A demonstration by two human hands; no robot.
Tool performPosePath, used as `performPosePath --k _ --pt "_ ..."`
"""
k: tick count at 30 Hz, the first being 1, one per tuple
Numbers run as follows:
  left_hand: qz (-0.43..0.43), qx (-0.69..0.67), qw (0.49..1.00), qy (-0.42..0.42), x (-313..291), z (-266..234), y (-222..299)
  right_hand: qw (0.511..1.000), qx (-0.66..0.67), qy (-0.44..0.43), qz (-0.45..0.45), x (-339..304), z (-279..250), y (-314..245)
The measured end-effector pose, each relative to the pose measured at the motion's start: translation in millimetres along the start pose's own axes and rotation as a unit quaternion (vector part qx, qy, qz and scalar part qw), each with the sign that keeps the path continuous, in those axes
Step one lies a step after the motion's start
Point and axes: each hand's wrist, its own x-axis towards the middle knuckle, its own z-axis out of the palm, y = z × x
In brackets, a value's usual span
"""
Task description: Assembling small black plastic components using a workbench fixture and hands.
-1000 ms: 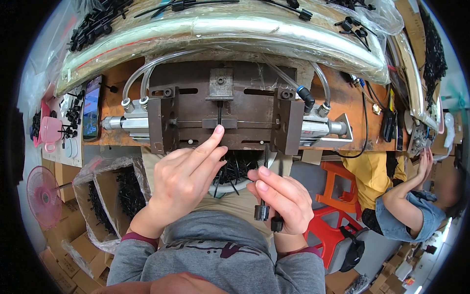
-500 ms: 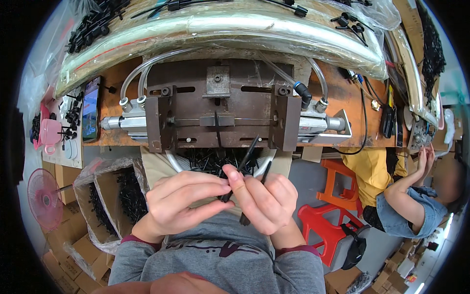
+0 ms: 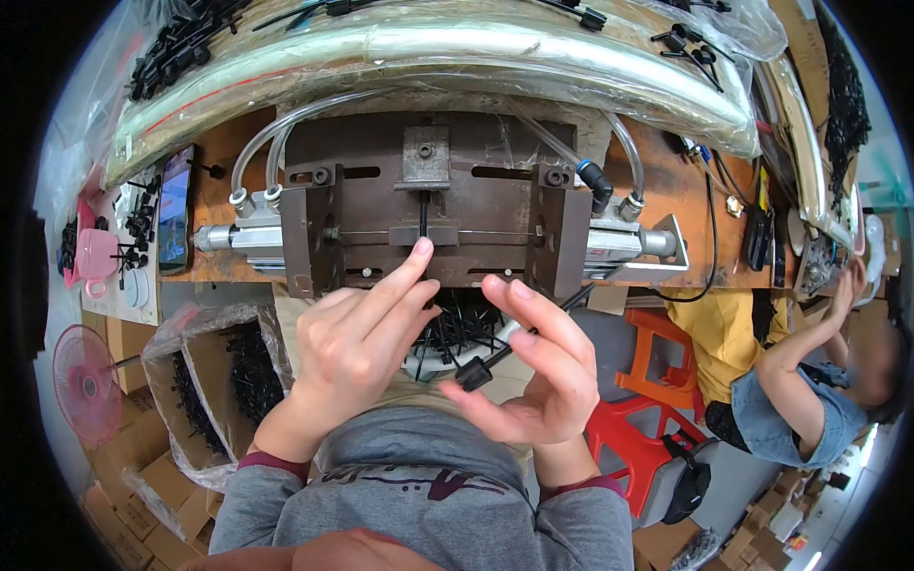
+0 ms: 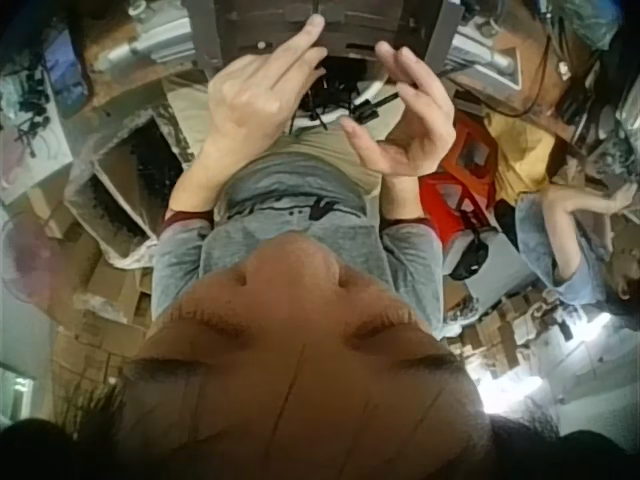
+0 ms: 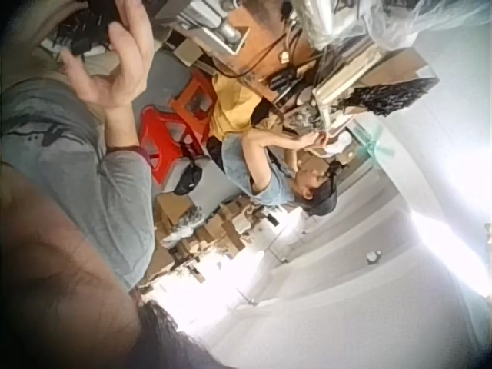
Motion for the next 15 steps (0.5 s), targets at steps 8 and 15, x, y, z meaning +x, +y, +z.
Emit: performPosePath --k 8,15 --pt "-0.009 -0.015 1.000 -0.005 1.1 -1.1 -1.4 0.973 -0.175 -0.137 0.064 6.3 -6.2 -18.6" --pt "0.005 -0.062 0.998 0.000 -1.9 -6.6 -5.7 0.961 -0.213 -0.178 -0.002 8.9 -2.1 -11.1"
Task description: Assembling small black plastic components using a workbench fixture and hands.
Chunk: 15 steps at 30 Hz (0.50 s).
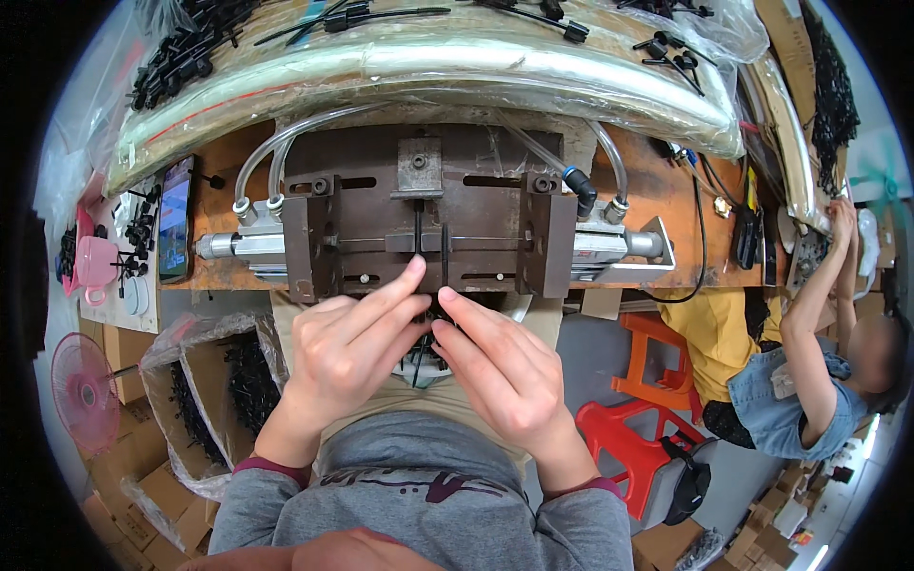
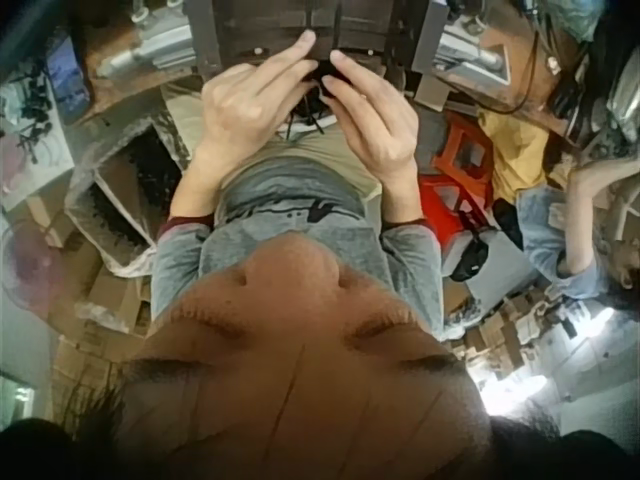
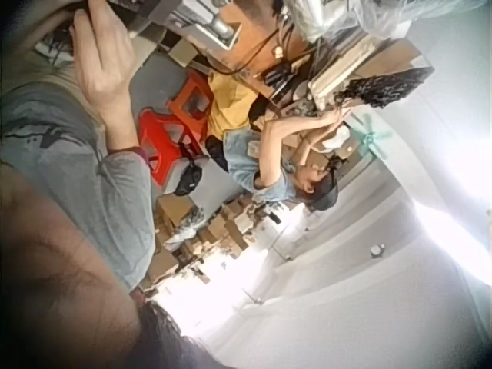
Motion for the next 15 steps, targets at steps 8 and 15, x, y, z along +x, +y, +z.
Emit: performPosePath --k 8,15 --pt "0.015 -0.118 0.978 -0.173 -28.6 -26.2 -1.7 0.992 -0.075 -0.101 0.004 14.8 13.9 -3.5" --pt "0.026 -0.119 0.982 -0.147 -30.1 -28.2 -2.5 0.978 -0.138 -0.156 0.010 33.9 9.8 -13.1"
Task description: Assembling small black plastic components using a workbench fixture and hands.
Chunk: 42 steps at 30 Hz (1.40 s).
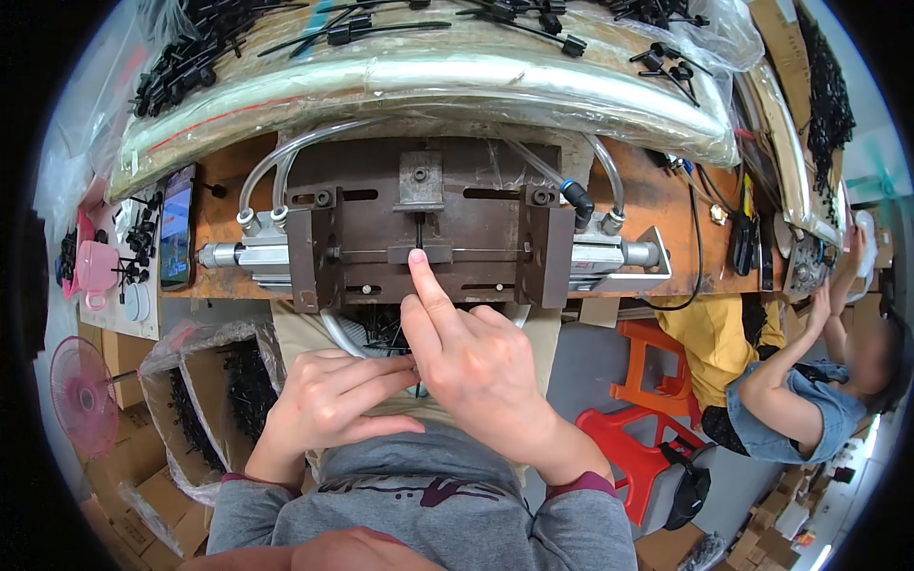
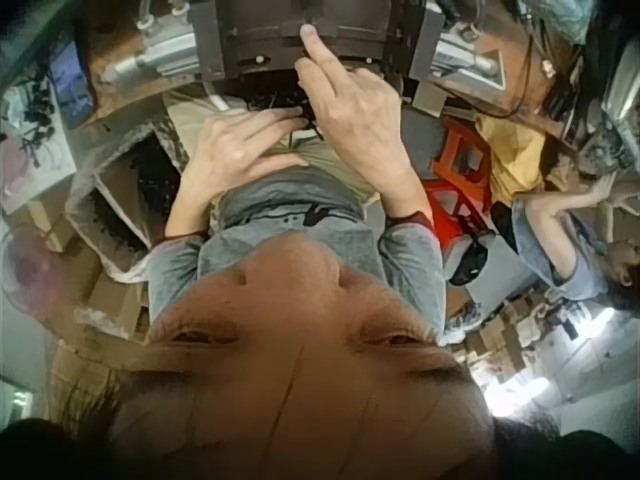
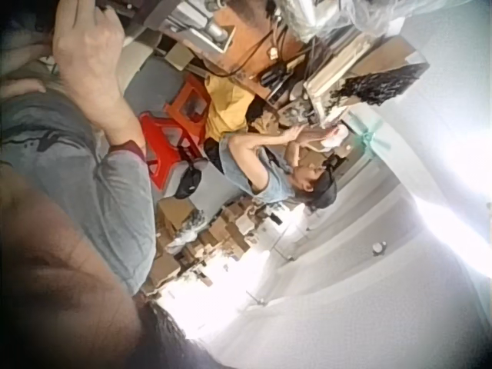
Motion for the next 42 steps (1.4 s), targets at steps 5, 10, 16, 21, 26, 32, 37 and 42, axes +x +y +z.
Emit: performPosePath --k 5,10,16,21,26,32,37,42 --pt "0.019 -0.007 0.999 0.036 0.6 4.2 -0.7 0.998 -0.019 -0.055 -0.005 4.8 -13.8 -1.6" --pt "0.035 -0.005 0.998 0.048 -6.9 4.7 -3.3 0.991 0.020 0.106 -0.075 46.8 -45.1 24.9" --pt "0.043 -0.015 0.997 0.055 -10.2 8.9 -0.3 0.967 -0.198 0.121 -0.100 172.7 -87.7 95.5" --pt "0.050 -0.021 0.997 0.054 -12.7 13.5 -3.3 0.964 -0.225 -0.137 -0.011 241.6 -70.5 134.4" --pt "0.039 -0.014 0.997 0.060 -20.8 12.8 -6.2 0.930 -0.327 -0.162 -0.042 243.1 -61.9 119.3" --pt "0.064 -0.029 0.996 0.063 -14.6 17.9 -7.3 0.923 -0.360 -0.130 -0.049 222.2 -85.1 132.9" --pt "0.050 -0.009 0.996 0.076 -20.3 15.5 -1.0 0.990 -0.142 -0.017 -0.015 229.7 -113.2 128.4" --pt "0.066 0.005 0.990 0.127 -2.2 -2.1 8.3 0.980 0.048 0.120 0.149 217.1 -117.9 146.4"
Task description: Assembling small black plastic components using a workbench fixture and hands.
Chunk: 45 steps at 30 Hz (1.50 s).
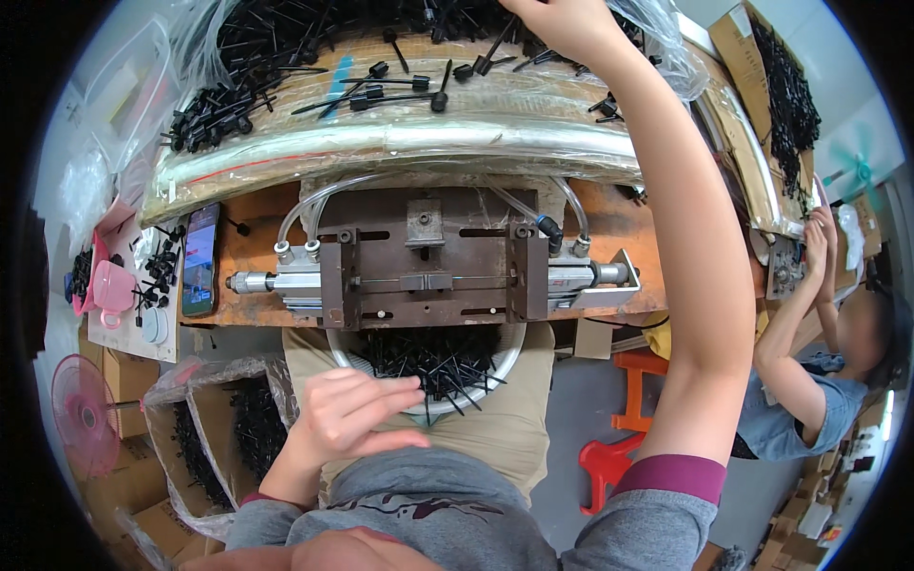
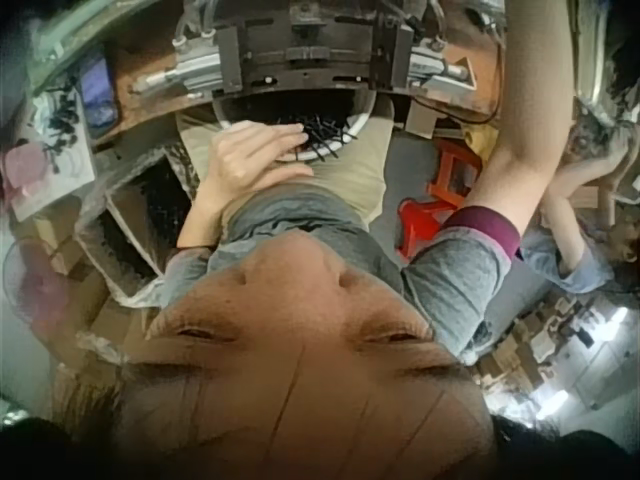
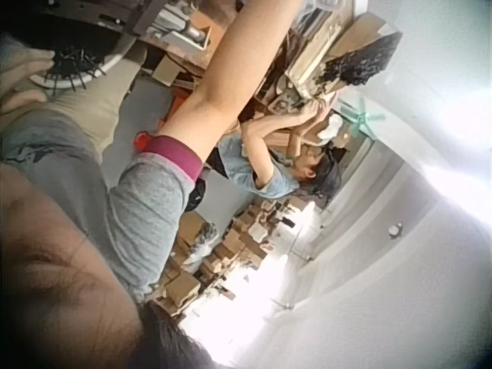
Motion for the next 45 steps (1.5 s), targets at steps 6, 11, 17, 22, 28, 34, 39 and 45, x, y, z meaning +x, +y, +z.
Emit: performPosePath --k 6,11,17,22,28,34,39,45 --pt "-0.076 -0.062 0.975 0.198 37.7 -9.1 2.8 0.955 0.288 -0.067 0.022 -60.7 -9.2 -9.4" --pt "-0.079 -0.097 0.971 0.202 45.5 -5.3 2.6 0.897 0.424 -0.112 0.055 -172.7 26.7 -60.2" --pt "-0.061 -0.145 0.982 0.104 36.2 -2.4 18.2 0.822 0.527 -0.098 0.192 -221.6 29.3 -42.5" --pt "-0.066 -0.052 0.991 0.108 22.0 8.9 7.9 0.813 0.550 -0.048 0.184 -234.1 20.9 -34.9" --pt "-0.065 0.139 0.987 0.048 20.9 30.9 -11.4 0.775 0.590 -0.080 0.211 -255.6 21.4 -37.4" --pt "-0.071 0.171 0.982 0.032 30.1 38.5 -15.6 0.788 0.565 -0.088 0.230 -270.6 30.3 -38.5" --pt "-0.085 0.160 0.983 0.028 35.5 36.4 -15.7 0.803 0.545 -0.081 0.227 -276.7 32.8 -36.1" --pt "-0.098 0.153 0.983 0.023 35.5 36.0 -15.3 0.812 0.527 -0.064 0.242 -282.8 39.2 -38.6"
